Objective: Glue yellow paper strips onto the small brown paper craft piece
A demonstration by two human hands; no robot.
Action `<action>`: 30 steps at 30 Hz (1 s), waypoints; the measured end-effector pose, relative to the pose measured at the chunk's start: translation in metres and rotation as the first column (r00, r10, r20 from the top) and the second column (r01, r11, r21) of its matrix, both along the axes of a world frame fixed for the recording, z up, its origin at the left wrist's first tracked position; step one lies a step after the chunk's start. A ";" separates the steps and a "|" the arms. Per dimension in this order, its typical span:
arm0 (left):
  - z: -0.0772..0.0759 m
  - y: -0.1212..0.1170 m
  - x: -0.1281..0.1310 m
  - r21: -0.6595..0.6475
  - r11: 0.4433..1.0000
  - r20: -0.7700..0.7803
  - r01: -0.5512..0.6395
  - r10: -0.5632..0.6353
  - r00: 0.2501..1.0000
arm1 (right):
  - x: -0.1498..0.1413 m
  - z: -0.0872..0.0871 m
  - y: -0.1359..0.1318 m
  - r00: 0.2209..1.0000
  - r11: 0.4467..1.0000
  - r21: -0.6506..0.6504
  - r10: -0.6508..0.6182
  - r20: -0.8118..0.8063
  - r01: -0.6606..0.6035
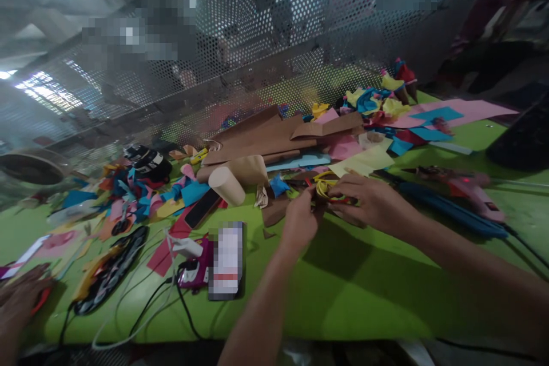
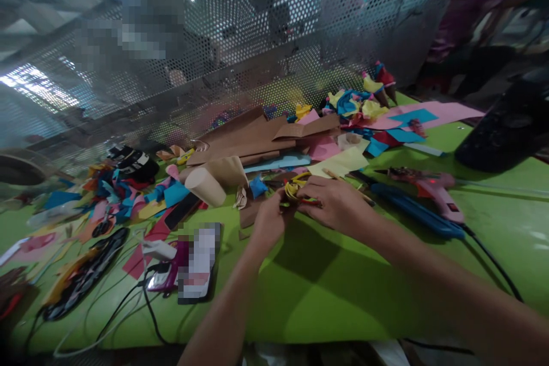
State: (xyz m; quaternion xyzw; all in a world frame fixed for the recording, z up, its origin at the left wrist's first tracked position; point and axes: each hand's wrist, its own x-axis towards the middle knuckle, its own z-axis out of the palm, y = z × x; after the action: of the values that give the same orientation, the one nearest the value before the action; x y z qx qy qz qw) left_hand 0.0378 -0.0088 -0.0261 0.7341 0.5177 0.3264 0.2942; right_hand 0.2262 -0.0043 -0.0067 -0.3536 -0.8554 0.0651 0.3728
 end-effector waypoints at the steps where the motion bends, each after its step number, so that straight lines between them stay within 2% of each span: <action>1: 0.000 0.000 0.000 0.012 1.000 0.002 -0.004 0.004 1.000 | -0.001 -0.001 -0.001 1.000 1.000 -0.006 -0.010 -0.018 0.010; 9: -0.001 -0.003 0.004 0.043 0.999 0.024 0.022 -0.023 0.999 | -0.007 -0.003 -0.005 0.991 0.994 0.012 -0.104 -0.080 0.106; 15: -0.007 0.000 0.004 0.024 0.997 0.250 0.073 -0.077 0.965 | -0.006 -0.002 -0.009 0.983 0.975 0.130 -0.175 -0.055 0.181; 18: -0.011 0.004 0.002 -0.008 0.998 0.346 0.067 -0.060 0.936 | -0.004 0.003 -0.010 0.971 0.968 0.104 -0.217 -0.098 0.227; 22: -0.014 0.008 -0.001 -0.102 0.992 0.407 0.075 -0.027 0.913 | 0.000 0.009 -0.009 0.973 0.984 0.011 -0.174 -0.152 0.178; 30: -0.010 0.008 0.002 -0.173 0.965 0.493 0.197 -0.088 0.865 | -0.003 0.009 -0.008 0.989 0.997 0.019 -0.069 -0.130 0.072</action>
State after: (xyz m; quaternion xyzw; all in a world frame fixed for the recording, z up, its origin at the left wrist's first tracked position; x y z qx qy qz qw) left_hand 0.0399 -0.0011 -0.0363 0.6295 0.4047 0.4170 0.5158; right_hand 0.2237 -0.0124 0.0020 -0.3743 -0.8170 0.0644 0.4338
